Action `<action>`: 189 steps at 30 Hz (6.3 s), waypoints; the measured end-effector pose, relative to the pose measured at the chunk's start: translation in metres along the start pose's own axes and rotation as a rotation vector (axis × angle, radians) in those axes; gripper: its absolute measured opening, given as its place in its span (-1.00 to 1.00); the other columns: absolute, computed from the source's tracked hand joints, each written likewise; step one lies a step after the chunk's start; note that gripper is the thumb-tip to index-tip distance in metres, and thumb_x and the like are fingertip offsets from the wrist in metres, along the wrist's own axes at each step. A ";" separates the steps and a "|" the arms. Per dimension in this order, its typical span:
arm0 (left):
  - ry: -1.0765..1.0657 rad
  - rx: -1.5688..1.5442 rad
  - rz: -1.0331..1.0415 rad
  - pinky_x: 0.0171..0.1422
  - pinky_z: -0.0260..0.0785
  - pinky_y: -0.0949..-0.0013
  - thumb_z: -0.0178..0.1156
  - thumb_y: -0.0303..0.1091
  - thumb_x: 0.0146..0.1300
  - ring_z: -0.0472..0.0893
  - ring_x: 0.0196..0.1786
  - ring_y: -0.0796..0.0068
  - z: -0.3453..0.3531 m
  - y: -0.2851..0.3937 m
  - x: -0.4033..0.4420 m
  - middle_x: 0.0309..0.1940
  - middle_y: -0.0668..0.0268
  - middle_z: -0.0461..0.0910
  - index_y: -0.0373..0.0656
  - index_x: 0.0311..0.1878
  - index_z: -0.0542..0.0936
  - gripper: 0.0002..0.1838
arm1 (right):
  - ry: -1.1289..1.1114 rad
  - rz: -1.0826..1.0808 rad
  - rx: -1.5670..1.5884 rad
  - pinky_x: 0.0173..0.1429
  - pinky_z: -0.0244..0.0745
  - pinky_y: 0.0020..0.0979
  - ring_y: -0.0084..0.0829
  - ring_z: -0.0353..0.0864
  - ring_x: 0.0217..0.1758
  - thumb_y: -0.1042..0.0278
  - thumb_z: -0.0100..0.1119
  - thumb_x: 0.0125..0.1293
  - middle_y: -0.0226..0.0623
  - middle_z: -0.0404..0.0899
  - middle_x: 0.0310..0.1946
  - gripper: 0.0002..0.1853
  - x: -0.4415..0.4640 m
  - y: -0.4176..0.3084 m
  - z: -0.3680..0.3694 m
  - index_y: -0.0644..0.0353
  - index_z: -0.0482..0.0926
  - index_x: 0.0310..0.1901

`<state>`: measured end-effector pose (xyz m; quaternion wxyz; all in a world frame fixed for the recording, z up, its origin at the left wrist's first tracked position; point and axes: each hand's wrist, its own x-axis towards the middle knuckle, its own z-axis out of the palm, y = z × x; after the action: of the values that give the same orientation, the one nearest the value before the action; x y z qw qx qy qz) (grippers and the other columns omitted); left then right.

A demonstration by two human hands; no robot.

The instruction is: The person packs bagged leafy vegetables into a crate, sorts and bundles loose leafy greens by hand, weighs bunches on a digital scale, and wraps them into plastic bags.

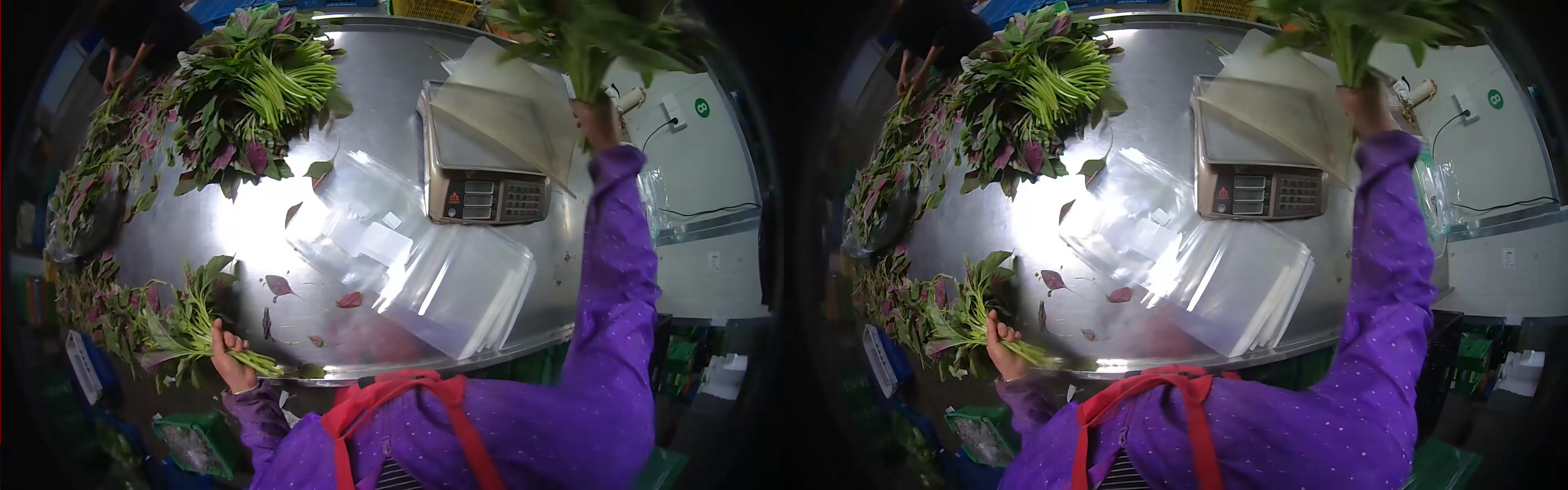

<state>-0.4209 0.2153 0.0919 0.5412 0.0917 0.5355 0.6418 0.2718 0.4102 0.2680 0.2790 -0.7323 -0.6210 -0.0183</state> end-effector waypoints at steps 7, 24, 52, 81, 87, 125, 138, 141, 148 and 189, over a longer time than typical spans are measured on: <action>0.066 0.131 -0.025 -0.45 0.12 0.54 -0.02 -0.10 0.42 0.18 -0.60 0.73 0.001 -0.023 -0.017 -0.61 0.55 0.19 -0.09 0.04 0.46 -0.69 | -0.604 0.196 -0.835 0.00 0.51 -0.11 -0.06 0.63 -0.07 0.37 -0.06 0.23 0.01 0.62 -0.16 -0.73 -0.065 0.070 0.136 0.21 0.55 -0.09; -0.089 0.217 0.089 -0.44 0.14 0.56 0.02 -0.16 0.41 0.23 -0.58 0.74 0.027 -0.009 -0.028 -0.60 0.54 0.26 -0.11 -0.02 0.48 -0.74 | -0.192 -0.171 -0.398 0.04 0.42 -0.16 -0.07 0.55 -0.05 0.06 0.36 -0.01 -0.04 0.53 -0.03 -0.42 -0.101 -0.040 0.092 0.25 0.46 -0.02; -0.490 0.215 -0.040 -0.11 0.41 0.50 0.13 -0.38 0.28 0.57 -0.21 0.57 0.087 -0.063 -0.087 -0.21 0.32 0.61 -0.33 -0.02 0.55 -0.73 | -1.033 0.191 1.389 -0.16 0.40 -0.55 -0.62 0.49 -0.26 0.36 0.05 0.34 -0.41 0.56 -0.30 -0.74 -0.334 -0.308 0.160 0.28 0.50 0.00; -0.055 0.526 -0.017 -0.59 0.12 0.51 0.15 -0.15 0.31 0.18 -0.72 0.68 0.040 -0.047 -0.042 -0.73 0.49 0.19 -0.21 -0.02 0.46 -0.65 | -0.096 -0.192 -0.460 -0.10 0.38 -0.20 -0.19 0.53 -0.16 0.25 0.16 0.21 -0.26 0.56 -0.29 -0.76 -0.097 0.035 0.079 0.16 0.48 -0.14; 0.020 0.556 -0.034 -0.61 0.09 0.51 0.16 -0.22 0.30 0.21 -0.71 0.66 0.034 -0.059 -0.044 -0.70 0.46 0.21 -0.22 0.06 0.41 -0.63 | 0.099 -0.142 -0.285 0.02 0.29 -0.18 -0.19 0.50 -0.06 0.23 0.20 0.17 -0.25 0.57 -0.24 -0.76 -0.124 0.032 0.073 0.15 0.57 -0.18; -0.108 1.886 0.190 0.02 0.36 0.10 0.36 -0.12 -0.04 0.54 -0.02 -0.08 -0.075 -0.026 -0.009 -0.12 0.00 0.58 -0.14 0.13 0.46 -0.37 | 0.116 0.293 0.215 -0.10 0.46 -0.32 -0.20 0.63 -0.25 0.24 0.13 0.17 -0.12 0.64 -0.40 -0.74 -0.132 0.066 0.057 0.26 0.63 -0.25; -0.615 1.238 0.744 0.04 0.39 0.34 0.23 -0.58 0.09 0.61 -0.13 0.29 0.238 -0.025 -0.085 -0.19 0.16 0.62 -0.32 -0.01 0.54 -0.66 | -0.294 0.080 -0.082 0.11 0.27 -0.07 -0.08 0.59 -0.17 0.27 0.05 0.14 -0.13 0.64 -0.35 -0.77 -0.032 0.098 0.119 0.13 0.65 -0.26; -1.116 1.186 1.079 0.12 0.35 0.28 0.29 -0.56 -0.02 0.59 -0.06 0.16 0.355 -0.075 -0.091 -0.15 0.13 0.62 -0.25 -0.04 0.57 -0.61 | -0.327 0.071 -0.065 0.09 0.28 -0.05 -0.06 0.59 -0.23 0.29 0.04 0.13 -0.12 0.64 -0.35 -0.78 -0.040 0.089 0.104 0.14 0.65 -0.30; -1.508 1.339 1.424 0.40 0.05 0.11 0.14 -0.04 0.23 0.30 0.32 0.21 0.534 -0.263 -0.079 0.25 0.23 0.35 -0.04 0.27 0.31 -0.41 | -0.448 0.062 -0.163 -0.08 0.43 -0.08 -0.07 0.61 -0.25 0.30 0.09 0.04 -0.04 0.62 -0.38 -0.82 -0.061 0.108 0.090 0.15 0.63 -0.38; -0.728 0.749 -0.479 -0.31 0.36 0.40 0.01 -0.08 0.35 0.61 -0.29 0.39 0.463 -0.246 -0.063 -0.20 0.18 0.62 -0.21 0.08 0.45 -0.58 | -0.103 0.721 0.896 -0.58 0.33 -0.58 -0.61 0.46 -0.62 0.29 0.15 0.24 -0.44 0.53 -0.53 -0.82 -0.016 0.277 0.070 0.20 0.56 -0.20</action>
<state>0.0735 0.3982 0.1169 0.7517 0.3684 0.5112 0.1949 0.5004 0.4056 0.0956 0.5199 -0.7080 -0.2922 0.3782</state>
